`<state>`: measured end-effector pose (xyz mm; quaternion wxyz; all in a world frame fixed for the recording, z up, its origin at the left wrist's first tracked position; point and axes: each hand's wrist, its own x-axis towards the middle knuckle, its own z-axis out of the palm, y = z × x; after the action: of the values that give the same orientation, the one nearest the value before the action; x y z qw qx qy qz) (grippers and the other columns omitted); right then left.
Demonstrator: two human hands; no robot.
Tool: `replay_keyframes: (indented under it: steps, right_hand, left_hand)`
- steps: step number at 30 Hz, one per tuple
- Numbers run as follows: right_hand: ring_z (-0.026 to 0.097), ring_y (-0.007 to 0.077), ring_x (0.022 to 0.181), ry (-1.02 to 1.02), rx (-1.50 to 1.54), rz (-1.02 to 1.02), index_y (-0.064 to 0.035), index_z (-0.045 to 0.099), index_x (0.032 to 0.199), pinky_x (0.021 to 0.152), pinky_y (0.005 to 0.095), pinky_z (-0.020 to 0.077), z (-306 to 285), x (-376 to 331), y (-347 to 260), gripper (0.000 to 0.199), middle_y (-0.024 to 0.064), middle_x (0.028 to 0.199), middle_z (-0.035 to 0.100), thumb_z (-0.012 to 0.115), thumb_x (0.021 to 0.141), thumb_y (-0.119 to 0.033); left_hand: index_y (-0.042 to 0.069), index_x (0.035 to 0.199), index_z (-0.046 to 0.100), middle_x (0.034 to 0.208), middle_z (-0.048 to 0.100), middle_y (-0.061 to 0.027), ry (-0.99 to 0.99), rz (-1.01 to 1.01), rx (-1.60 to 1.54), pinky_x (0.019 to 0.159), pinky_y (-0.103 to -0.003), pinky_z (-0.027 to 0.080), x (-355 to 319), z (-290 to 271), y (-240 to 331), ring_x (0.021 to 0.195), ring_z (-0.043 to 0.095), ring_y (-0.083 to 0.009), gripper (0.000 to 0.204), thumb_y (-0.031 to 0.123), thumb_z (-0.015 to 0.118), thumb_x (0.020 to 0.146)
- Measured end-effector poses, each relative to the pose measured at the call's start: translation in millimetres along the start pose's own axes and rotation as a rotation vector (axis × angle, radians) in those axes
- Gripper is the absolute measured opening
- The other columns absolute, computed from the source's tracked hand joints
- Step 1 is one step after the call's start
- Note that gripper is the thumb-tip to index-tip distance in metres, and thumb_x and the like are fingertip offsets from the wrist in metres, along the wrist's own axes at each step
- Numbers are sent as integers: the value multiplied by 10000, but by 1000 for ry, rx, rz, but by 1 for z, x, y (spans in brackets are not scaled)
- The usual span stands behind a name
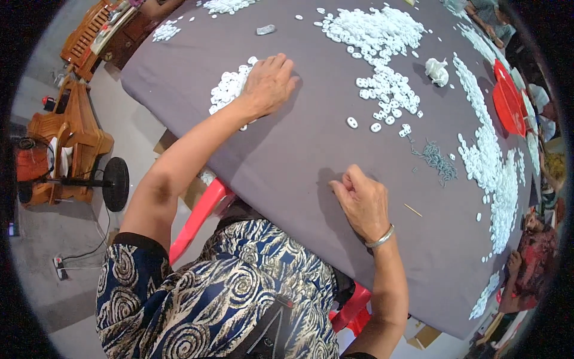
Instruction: The person sorts small white plastic components by hand on a table, inspecting them one by one.
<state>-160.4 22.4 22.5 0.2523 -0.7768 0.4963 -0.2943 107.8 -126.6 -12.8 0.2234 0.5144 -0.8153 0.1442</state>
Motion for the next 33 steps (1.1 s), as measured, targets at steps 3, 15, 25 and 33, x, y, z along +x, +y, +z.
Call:
replay_keyframes:
  steps: [3,15,25,33]
  right_hand:
    - [522,298,516,-44,-40,48,-43,463,743,494,365,417,-3,0,-1,282,111,572,499,725,783,-140]
    - [405,191,489,-3,-41,-2,-30,430,735,479,309,376,2,-2,3,293,77,564,418,716,777,-77]
    - [443,221,495,-19,-36,13,-37,448,736,483,326,389,0,-1,4,282,80,565,444,716,784,-108]
    - [353,112,533,-28,-22,17,-34,421,734,482,270,347,2,1,3,284,38,584,374,695,797,-78]
  left_hand:
    - [46,982,548,996,529,-115,-10,-75,38,815,-435,444,-2,-1,-9,971,541,-295,243,218,628,830]
    - [51,944,559,949,527,-122,52,-356,220,746,-449,458,-96,-48,-63,923,543,-313,130,104,570,825]
    - [42,1013,564,1017,523,-133,-104,-562,308,754,-470,463,-186,-117,-90,955,530,-347,219,68,553,796]
    - [27,907,573,989,558,-142,91,-376,20,759,-459,471,-119,-109,-59,929,557,-347,103,38,554,806]
